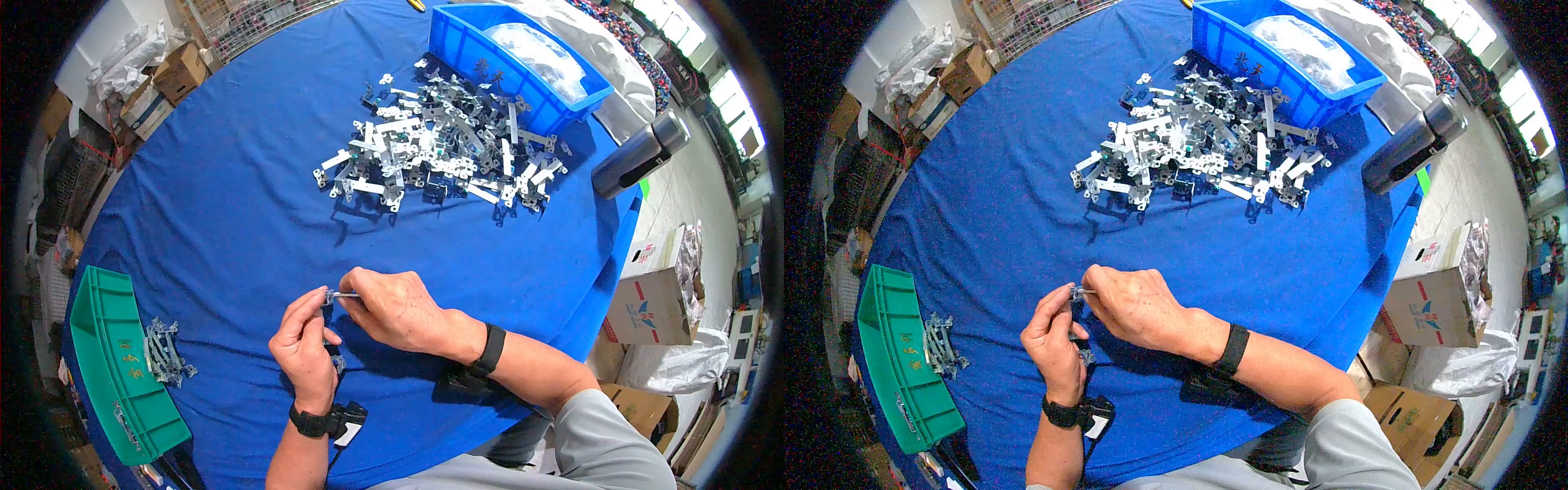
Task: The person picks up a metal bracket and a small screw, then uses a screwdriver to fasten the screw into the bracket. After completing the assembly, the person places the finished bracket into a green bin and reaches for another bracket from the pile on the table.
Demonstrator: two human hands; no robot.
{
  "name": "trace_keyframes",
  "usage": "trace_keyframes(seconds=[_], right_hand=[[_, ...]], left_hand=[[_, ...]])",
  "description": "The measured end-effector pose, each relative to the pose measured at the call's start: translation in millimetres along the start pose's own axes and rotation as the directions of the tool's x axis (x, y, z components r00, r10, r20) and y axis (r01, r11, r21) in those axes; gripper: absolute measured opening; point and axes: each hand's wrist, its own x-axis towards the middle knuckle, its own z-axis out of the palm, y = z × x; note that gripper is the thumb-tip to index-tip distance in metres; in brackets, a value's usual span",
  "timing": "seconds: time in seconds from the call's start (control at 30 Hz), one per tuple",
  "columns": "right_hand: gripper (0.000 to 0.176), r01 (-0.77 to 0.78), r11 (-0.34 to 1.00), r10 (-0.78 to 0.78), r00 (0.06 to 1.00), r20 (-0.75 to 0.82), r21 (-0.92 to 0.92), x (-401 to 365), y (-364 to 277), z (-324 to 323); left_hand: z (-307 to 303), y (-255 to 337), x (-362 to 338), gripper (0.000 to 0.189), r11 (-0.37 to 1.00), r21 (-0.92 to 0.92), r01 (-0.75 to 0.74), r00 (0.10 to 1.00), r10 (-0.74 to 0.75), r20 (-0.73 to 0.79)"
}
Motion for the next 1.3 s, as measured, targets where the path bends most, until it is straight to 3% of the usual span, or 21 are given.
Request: trace_keyframes(seconds=[0.13,0.47,0.53,0.73,0.83,1.03,1.17,1.3], right_hand=[[0.018,0.027,0.992,-0.016,0.996,0.089,-0.126,-4.4,7.3,3.5],[0.019,0.019,0.999,-0.019,1.000,0.004,-0.031,-1.9,1.8,0.6],[0.020,0.040,0.987,-0.021,0.993,0.120,-0.154,-4.0,7.2,1.6],[0.019,-0.003,1.000,0.003,0.999,0.037,-0.017,-1.7,1.0,0.7],[0.018,0.030,0.991,-0.015,0.994,0.106,-0.134,-3.9,7.2,0.8],[0.018,-0.004,0.999,0.005,0.999,0.039,-0.033,-1.7,2.2,1.8],[0.018,0.029,0.991,-0.012,0.992,0.123,-0.134,-4.0,7.0,2.1],[0.017,-0.012,0.999,0.013,0.999,0.041,-0.041,-1.9,2.9,3.4]], left_hand=[[-0.2,1.1,0.2,0.028,1.000,0.001,0.000,1.000,0.000,0.010],[-0.7,1.2,-0.2,0.028,1.000,0.009,-0.007,1.000,0.007,0.016],[-0.5,1.4,-0.2,0.029,1.000,0.013,-0.014,1.000,0.014,0.020],[-1.3,-0.3,0.0,0.029,1.000,0.011,-0.012,1.000,0.012,0.022],[-1.6,-1.2,0.1,0.029,1.000,0.010,-0.013,1.000,0.013,0.016],[-1.9,-1.5,0.1,0.029,1.000,0.014,-0.011,1.000,0.011,0.018],[-1.3,0.0,0.1,0.029,1.000,0.014,-0.009,1.000,0.009,0.014],[-1.1,-1.1,0.0,0.029,1.000,0.006,-0.014,1.000,0.014,0.016]])
